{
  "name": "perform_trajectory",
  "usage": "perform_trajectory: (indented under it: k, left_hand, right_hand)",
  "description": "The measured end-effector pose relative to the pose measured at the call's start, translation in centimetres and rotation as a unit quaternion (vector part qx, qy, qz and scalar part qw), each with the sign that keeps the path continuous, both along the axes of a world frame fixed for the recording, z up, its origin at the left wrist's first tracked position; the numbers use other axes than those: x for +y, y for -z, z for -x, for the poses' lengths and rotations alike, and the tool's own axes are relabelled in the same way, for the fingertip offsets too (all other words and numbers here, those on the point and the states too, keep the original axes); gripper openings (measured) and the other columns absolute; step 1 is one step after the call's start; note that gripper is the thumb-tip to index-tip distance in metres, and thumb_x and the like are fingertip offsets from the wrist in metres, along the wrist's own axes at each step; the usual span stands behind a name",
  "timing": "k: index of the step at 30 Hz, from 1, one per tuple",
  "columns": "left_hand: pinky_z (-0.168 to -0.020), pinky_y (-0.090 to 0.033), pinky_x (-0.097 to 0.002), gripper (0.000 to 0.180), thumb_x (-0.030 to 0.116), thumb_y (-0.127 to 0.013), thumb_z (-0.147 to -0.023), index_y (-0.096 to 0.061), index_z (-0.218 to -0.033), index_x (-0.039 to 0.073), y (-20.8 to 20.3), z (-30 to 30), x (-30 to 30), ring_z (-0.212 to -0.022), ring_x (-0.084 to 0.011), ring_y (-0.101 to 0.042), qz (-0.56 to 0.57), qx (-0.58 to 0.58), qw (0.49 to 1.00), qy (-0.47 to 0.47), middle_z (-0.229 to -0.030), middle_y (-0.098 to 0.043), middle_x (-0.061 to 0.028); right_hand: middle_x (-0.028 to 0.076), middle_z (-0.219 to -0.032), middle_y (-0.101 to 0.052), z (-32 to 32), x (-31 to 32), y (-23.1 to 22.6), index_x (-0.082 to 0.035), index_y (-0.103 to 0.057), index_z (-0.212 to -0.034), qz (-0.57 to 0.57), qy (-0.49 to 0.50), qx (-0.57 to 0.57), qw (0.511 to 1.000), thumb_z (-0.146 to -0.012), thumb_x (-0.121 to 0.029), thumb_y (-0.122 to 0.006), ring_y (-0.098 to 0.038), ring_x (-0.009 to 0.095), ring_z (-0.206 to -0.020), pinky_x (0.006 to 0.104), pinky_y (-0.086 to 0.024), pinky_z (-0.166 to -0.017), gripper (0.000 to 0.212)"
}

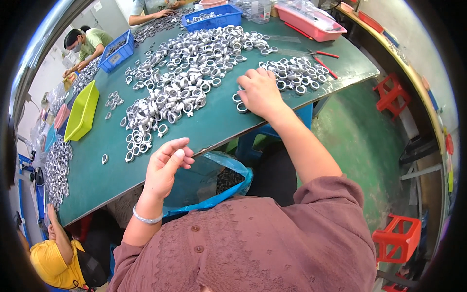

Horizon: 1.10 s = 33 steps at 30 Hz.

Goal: The person picks up small metal ring-like parts one by one from a pile on a green table, turns them over by hand to check their condition, and places them into a blue bag.

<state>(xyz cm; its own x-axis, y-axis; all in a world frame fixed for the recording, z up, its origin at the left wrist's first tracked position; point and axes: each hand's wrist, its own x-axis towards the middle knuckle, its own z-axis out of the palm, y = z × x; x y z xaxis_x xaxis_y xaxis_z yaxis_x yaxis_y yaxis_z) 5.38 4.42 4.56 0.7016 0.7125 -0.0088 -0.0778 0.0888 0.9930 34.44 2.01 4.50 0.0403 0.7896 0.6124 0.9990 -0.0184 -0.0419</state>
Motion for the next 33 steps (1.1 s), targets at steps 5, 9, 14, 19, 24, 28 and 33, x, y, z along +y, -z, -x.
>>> perform_trajectory:
  k: [5,9,14,19,24,28,33]
  left_hand:
    - [-0.069,-0.047,-0.0252,0.026,0.007,-0.052,-0.088,-0.055,-0.112,-0.003,0.1,2.1,-0.2,-0.079,-0.0143,-0.058,-0.031,0.024,0.998,-0.040,-0.093,-0.060,-0.0092]
    - [-0.068,-0.047,-0.0250,0.026,0.008,-0.052,-0.088,-0.055,-0.112,-0.003,0.3,3.3,0.1,-0.079,-0.0143,-0.058,-0.036,0.022,0.997,-0.060,-0.093,-0.060,-0.0093]
    - [-0.068,-0.048,-0.0248,0.026,0.008,-0.053,-0.089,-0.055,-0.111,-0.003,0.5,3.4,0.3,-0.078,-0.0140,-0.058,-0.023,0.016,0.998,-0.059,-0.093,-0.060,-0.0092]
    - [-0.068,-0.048,-0.0250,0.025,0.009,-0.053,-0.089,-0.055,-0.111,-0.003,0.6,3.7,0.1,-0.078,-0.0136,-0.058,-0.006,0.010,0.999,-0.052,-0.093,-0.061,-0.0093]
    - [-0.068,-0.048,-0.0249,0.029,0.008,-0.052,-0.089,-0.051,-0.116,-0.003,0.8,3.5,-0.1,-0.077,-0.0139,-0.058,0.011,-0.009,0.998,-0.059,-0.094,-0.060,-0.0095]
    - [-0.065,-0.048,-0.0235,0.032,0.007,-0.051,-0.089,-0.047,-0.119,-0.002,0.4,2.2,-0.2,-0.076,-0.0132,-0.058,0.030,-0.055,0.994,-0.090,-0.095,-0.059,-0.0093]
    - [-0.062,-0.044,-0.0188,0.025,0.009,-0.057,-0.087,-0.055,-0.111,0.001,0.4,2.6,-0.1,-0.073,-0.0070,-0.057,-0.018,-0.101,0.985,-0.140,-0.088,-0.064,-0.0026]
  right_hand:
    - [0.005,-0.095,-0.055,-0.2,-0.3,0.2,-0.010,-0.063,-0.093,0.024,0.002,-0.027,0.999,-0.075,-0.020,-0.063,-0.050,0.025,-0.095,0.0400,-0.036,-0.085,0.020]
    - [0.006,-0.098,-0.056,1.7,0.6,-1.5,-0.010,-0.063,-0.094,0.010,-0.041,0.032,0.999,-0.075,-0.018,-0.064,-0.050,0.027,-0.098,0.0408,-0.036,-0.086,0.021]
    - [0.011,-0.098,-0.055,5.4,3.7,-0.7,-0.005,-0.059,-0.100,0.073,-0.164,0.093,0.979,-0.077,-0.012,-0.061,-0.052,0.031,-0.095,0.0387,-0.043,-0.082,0.024]
    - [0.009,-0.088,-0.055,6.8,4.0,-0.4,-0.006,-0.060,-0.096,0.113,-0.122,0.133,0.977,-0.077,-0.011,-0.060,-0.055,0.031,-0.085,0.0371,-0.045,-0.076,0.020]
    - [0.003,-0.076,-0.060,8.7,2.6,-2.1,0.000,-0.058,-0.089,0.231,-0.176,0.571,0.768,-0.082,-0.011,-0.061,-0.055,0.007,-0.063,0.0227,-0.045,-0.054,0.013]
    - [0.007,-0.085,-0.062,11.9,0.7,-1.3,0.000,-0.057,-0.093,0.215,-0.280,0.775,0.524,-0.083,-0.007,-0.060,-0.061,0.014,-0.069,0.0255,-0.051,-0.060,0.012]
    - [0.009,-0.081,-0.062,15.2,-0.4,-0.9,0.001,-0.056,-0.091,0.195,-0.323,0.823,0.424,-0.083,-0.007,-0.061,-0.061,0.014,-0.068,0.0255,-0.052,-0.062,0.012]
